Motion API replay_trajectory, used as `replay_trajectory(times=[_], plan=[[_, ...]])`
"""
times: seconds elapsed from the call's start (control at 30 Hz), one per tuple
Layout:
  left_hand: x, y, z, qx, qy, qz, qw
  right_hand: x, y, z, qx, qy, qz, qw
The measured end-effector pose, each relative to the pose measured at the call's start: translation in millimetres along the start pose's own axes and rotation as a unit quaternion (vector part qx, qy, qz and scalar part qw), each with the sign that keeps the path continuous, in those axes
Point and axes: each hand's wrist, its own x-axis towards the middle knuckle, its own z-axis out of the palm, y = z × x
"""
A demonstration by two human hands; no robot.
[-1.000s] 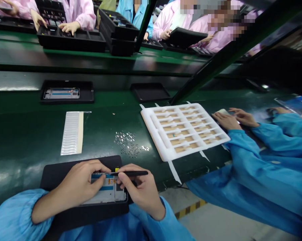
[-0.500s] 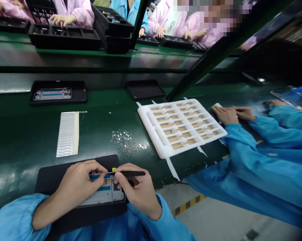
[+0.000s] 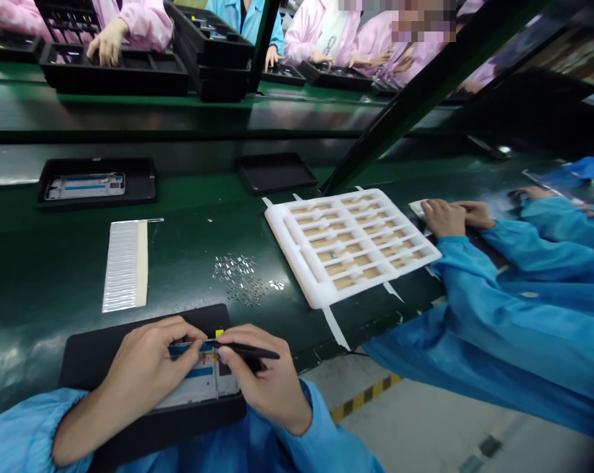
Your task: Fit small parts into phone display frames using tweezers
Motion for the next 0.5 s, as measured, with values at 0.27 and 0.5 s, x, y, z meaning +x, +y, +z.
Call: replay_trajectory(times=[0.27, 0.5], plan=[[-2, -8, -12, 0.024, -0.026, 0.103, 0.994, -8, 8, 4, -0.019, -0.02, -0.081, 0.996], [-21, -22, -5, 0.188, 0.102, 0.226, 0.95, -8, 5, 7, -0.011, 0.006, -0.059, 0.998]])
